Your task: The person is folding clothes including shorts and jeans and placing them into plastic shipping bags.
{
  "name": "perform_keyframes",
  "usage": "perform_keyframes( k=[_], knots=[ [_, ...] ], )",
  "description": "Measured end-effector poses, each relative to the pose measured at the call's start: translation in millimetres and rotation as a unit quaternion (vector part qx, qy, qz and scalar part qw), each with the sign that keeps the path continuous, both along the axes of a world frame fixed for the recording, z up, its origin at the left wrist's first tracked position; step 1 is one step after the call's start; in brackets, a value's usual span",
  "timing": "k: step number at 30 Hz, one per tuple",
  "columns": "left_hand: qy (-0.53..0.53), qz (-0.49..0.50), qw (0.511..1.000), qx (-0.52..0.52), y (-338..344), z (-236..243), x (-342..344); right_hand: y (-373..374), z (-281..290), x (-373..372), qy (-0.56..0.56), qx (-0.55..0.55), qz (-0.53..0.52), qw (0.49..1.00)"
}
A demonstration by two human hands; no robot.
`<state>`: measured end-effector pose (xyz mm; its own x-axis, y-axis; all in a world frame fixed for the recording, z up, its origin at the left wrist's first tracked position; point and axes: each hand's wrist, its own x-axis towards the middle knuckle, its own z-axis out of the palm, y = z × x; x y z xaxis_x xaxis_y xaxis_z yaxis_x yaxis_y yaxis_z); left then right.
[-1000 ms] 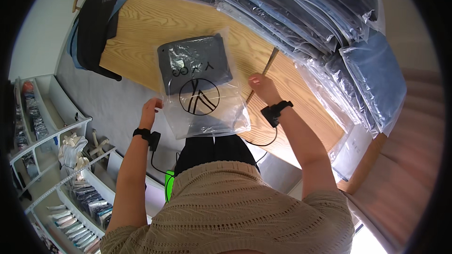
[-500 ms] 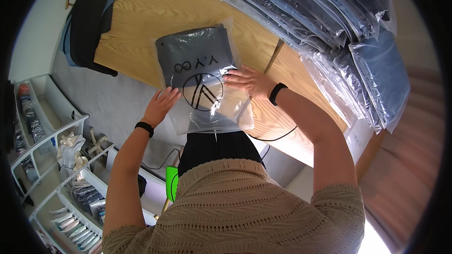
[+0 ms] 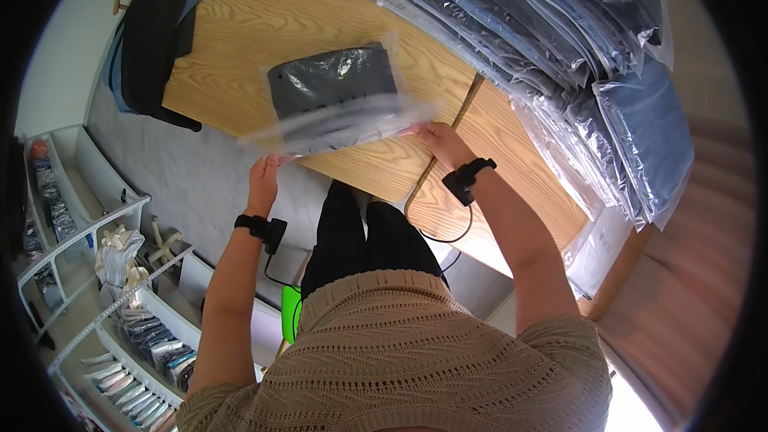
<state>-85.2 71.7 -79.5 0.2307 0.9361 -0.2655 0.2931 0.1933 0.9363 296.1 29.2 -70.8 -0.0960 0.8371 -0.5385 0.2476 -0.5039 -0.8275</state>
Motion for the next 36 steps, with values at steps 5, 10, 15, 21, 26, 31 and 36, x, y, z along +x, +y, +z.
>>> perform_keyframes(
  k=[5,10,15,21,26,31,36],
  knots=[
    [-0.031,0.133,0.991,-0.009,14,6,25,10,6,-17,-0.015,0.052,-0.110,0.992],
    [-0.046,0.191,0.978,-0.063,20,-5,29,23,10,-40,-0.065,0.005,-0.214,0.975],
    [-0.052,0.211,0.972,-0.090,25,-7,30,16,25,-88,-0.359,0.354,-0.283,0.816],
    [-0.059,0.194,0.963,-0.176,30,5,23,67,26,-139,-0.442,0.378,0.042,0.812],
    [0.238,0.048,0.892,0.381,39,41,75,84,15,-133,-0.489,0.358,0.033,0.795],
    [0.424,-0.181,0.789,0.406,85,32,94,104,30,-131,-0.448,0.274,0.125,0.842],
    [0.414,-0.217,0.789,0.399,101,25,95,107,25,-116,-0.456,0.348,0.134,0.808]
  ],
)
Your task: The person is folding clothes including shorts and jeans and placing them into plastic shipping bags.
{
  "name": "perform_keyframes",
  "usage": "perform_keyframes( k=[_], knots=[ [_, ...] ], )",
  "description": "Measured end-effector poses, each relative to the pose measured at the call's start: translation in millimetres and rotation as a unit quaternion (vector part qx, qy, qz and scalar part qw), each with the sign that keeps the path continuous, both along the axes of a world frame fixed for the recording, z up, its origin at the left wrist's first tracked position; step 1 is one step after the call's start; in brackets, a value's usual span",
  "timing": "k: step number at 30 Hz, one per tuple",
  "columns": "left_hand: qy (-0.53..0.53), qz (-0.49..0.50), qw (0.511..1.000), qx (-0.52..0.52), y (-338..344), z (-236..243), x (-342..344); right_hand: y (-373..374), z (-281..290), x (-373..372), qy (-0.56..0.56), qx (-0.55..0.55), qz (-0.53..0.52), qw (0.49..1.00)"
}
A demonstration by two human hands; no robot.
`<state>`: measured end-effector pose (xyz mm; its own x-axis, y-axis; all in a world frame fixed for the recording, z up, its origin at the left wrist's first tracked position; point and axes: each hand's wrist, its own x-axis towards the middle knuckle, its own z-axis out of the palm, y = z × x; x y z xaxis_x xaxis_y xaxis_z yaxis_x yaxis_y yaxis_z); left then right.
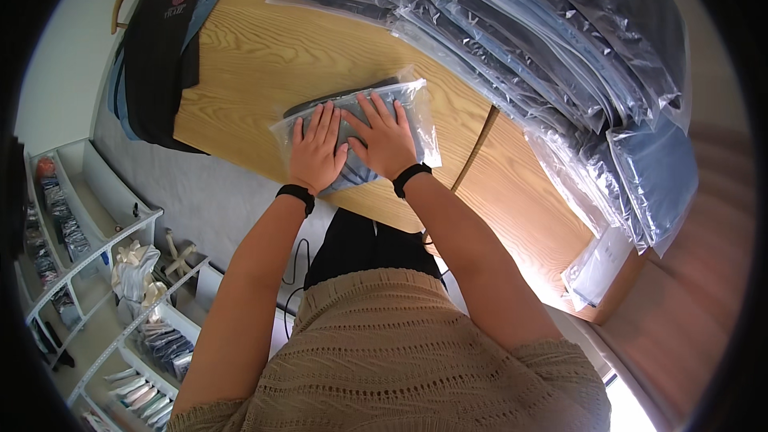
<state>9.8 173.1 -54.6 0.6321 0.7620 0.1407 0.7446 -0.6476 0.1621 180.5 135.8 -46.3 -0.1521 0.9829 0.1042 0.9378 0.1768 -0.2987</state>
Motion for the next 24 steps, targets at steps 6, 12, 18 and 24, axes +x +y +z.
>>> perform_keyframes(
  k=[6,12,18,24],
  knots=[
    [0.006,-0.003,0.999,-0.054,6,-5,0,6,-2,-2,-0.011,-0.038,-0.011,0.999],
    [0.015,-0.008,0.995,-0.096,12,-11,1,12,-5,0,-0.010,-0.054,-0.011,0.998],
    [0.010,-0.009,0.995,-0.098,14,-14,1,15,-3,0,-0.010,-0.061,-0.014,0.998],
    [0.001,-0.006,0.997,-0.078,15,-4,2,11,-1,-5,-0.033,-0.038,-0.025,0.998]
  ],
)
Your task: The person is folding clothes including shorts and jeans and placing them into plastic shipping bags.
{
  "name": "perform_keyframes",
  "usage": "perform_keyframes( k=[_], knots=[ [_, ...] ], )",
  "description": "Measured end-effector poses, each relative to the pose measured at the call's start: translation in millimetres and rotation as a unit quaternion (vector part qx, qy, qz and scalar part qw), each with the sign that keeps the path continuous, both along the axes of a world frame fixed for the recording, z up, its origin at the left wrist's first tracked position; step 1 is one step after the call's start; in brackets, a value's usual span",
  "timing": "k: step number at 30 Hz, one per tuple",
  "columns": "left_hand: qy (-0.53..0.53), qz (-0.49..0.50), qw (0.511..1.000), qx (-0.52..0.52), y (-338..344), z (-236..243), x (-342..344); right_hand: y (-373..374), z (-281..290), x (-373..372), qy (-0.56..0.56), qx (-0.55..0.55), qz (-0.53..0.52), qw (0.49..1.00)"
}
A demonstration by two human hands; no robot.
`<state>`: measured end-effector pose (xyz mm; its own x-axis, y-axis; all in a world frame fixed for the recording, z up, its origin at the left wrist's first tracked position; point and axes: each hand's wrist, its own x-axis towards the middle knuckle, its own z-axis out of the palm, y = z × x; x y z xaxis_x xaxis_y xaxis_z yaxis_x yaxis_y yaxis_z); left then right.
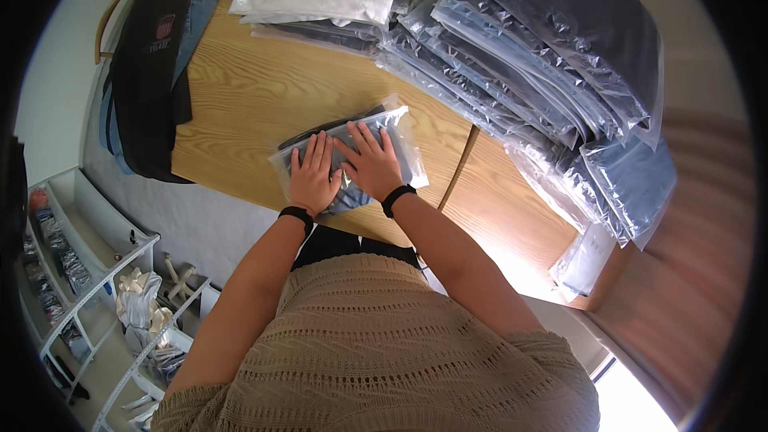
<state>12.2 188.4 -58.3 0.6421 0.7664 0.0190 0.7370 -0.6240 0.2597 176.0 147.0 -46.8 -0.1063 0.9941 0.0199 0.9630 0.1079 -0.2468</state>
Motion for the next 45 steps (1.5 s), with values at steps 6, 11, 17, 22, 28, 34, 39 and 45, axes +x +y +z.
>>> perform_keyframes(
  k=[6,11,17,22,28,34,39,45],
  knots=[
    [-0.016,-0.012,1.000,0.016,-12,-3,4,-5,-2,-11,0.009,-0.009,-0.005,1.000],
    [-0.026,-0.010,0.999,-0.029,-6,-10,8,2,-7,-6,0.024,-0.019,-0.008,0.999],
    [-0.037,-0.014,0.997,-0.059,-2,-15,10,6,-9,-3,0.013,-0.040,-0.014,0.999],
    [-0.038,-0.015,0.998,-0.047,-1,-13,11,7,-6,-3,0.019,-0.034,-0.014,0.999],
    [-0.048,-0.013,0.998,-0.033,-2,-10,8,4,0,-8,0.007,-0.040,-0.015,0.999],
    [-0.055,-0.070,0.995,-0.033,2,-8,-9,-6,4,1,0.071,0.006,-0.011,0.997],
    [-0.105,-0.109,0.988,-0.011,-1,12,-31,-52,0,44,0.091,0.018,-0.191,0.977],
    [-0.009,-0.107,0.994,-0.036,-64,11,-86,-84,-5,66,0.444,-0.148,-0.329,0.821]
  ],
)
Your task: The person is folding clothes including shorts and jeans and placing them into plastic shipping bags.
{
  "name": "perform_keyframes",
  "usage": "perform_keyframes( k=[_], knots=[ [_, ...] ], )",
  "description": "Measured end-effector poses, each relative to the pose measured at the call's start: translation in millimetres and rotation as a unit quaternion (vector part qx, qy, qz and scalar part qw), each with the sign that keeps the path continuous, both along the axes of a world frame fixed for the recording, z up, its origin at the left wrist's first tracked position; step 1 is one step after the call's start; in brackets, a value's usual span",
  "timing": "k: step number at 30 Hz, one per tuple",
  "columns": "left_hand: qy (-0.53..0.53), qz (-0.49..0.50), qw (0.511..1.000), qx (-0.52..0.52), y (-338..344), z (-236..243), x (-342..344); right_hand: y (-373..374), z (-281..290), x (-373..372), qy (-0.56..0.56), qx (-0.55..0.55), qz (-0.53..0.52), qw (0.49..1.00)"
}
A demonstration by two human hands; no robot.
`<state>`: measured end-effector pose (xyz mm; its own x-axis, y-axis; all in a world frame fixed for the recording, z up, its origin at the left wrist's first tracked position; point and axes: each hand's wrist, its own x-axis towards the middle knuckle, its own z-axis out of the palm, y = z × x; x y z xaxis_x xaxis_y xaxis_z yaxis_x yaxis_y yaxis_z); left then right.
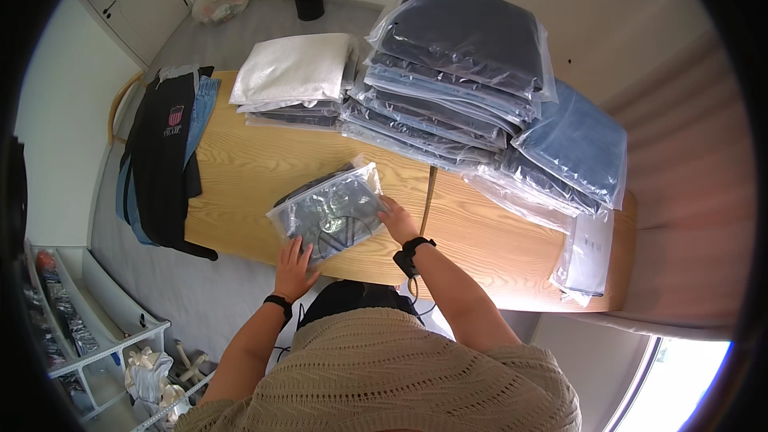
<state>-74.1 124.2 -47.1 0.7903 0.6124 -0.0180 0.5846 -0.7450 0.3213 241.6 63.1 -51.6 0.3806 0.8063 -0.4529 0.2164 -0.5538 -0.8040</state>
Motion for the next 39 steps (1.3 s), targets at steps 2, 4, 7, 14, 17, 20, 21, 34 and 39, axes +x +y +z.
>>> perform_keyframes(
  k=[2,4,7,14,17,20,21,34,39],
  knots=[
    [0.011,0.012,1.000,-0.024,-3,-8,-4,1,-18,-2,-0.059,0.061,-0.013,0.996],
    [-0.063,0.041,0.997,-0.014,-3,-27,-14,12,-19,-3,0.017,-0.016,-0.034,0.999],
    [-0.097,0.046,0.992,-0.064,4,-20,-14,7,-9,-7,0.020,-0.011,-0.063,0.998],
    [-0.145,0.042,0.986,-0.077,41,30,-37,0,65,-7,0.091,0.064,-0.027,0.993],
    [-0.163,0.051,0.976,-0.138,73,58,-47,9,85,-1,0.131,0.067,-0.011,0.989],
    [-0.183,0.092,0.954,-0.218,99,70,-44,20,94,0,0.181,0.121,-0.033,0.976],
    [-0.268,0.154,0.912,-0.269,110,66,-40,30,93,0,0.199,0.173,-0.039,0.964],
    [-0.149,0.218,0.881,-0.392,147,31,9,81,32,6,-0.260,0.201,0.065,0.942],
    [-0.183,0.219,0.890,-0.355,158,-50,-19,92,24,-13,-0.073,0.135,0.099,0.983]
  ],
)
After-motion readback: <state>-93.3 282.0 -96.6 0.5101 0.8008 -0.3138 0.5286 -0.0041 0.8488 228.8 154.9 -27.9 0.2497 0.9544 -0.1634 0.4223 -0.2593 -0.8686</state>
